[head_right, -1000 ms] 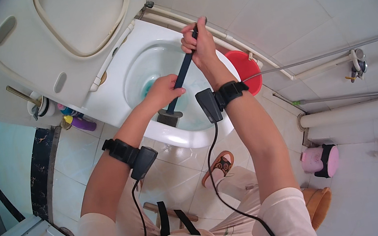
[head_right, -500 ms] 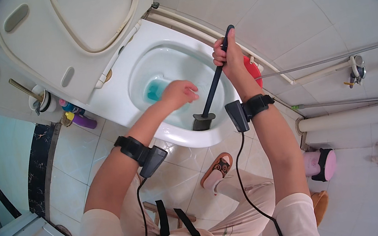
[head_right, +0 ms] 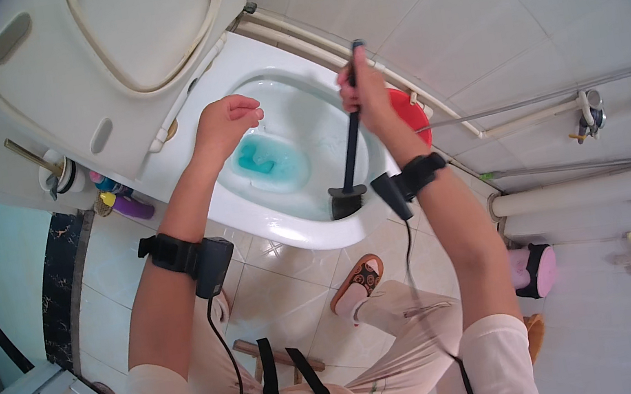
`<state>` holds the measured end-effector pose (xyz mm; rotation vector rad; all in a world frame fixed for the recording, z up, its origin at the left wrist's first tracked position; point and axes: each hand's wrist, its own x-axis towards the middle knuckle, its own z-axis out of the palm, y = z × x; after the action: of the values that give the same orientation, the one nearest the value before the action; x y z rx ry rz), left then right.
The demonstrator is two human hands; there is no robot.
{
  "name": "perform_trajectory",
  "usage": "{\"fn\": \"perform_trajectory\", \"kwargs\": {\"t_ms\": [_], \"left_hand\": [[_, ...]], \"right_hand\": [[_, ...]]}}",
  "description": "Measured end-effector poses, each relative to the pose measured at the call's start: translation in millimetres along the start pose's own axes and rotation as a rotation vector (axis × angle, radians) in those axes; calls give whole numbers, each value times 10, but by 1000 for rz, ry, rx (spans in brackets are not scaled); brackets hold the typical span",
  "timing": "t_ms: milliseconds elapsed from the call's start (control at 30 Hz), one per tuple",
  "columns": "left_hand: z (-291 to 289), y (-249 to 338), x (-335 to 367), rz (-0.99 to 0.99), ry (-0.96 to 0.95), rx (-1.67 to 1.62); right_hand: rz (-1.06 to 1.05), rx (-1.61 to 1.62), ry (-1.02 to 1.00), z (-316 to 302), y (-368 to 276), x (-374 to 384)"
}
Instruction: The person scrubs the interior of a toilet bowl using a brush, moving the brush around the water line and deeper into the drain area while blue cleaning liquid is present.
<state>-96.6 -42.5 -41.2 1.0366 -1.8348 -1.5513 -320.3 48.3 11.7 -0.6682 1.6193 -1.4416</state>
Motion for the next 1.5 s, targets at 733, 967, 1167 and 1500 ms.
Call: {"fn": "perform_trajectory", "kwargs": {"t_ms": [733, 967, 1167, 1500], "left_hand": [[-65, 72, -35, 45, 44, -16], [-120, 18, -15, 44, 88, 10], [-158, 79, -37, 51, 93, 40], [-245, -45, 1, 80, 136, -26]], "right_hand": [[-166, -24, 59, -365, -224, -30], [-48, 41, -118, 768, 153, -136], [-204, 535, 165, 807, -39, 66], [-65, 40, 152, -79, -130, -67]]}}
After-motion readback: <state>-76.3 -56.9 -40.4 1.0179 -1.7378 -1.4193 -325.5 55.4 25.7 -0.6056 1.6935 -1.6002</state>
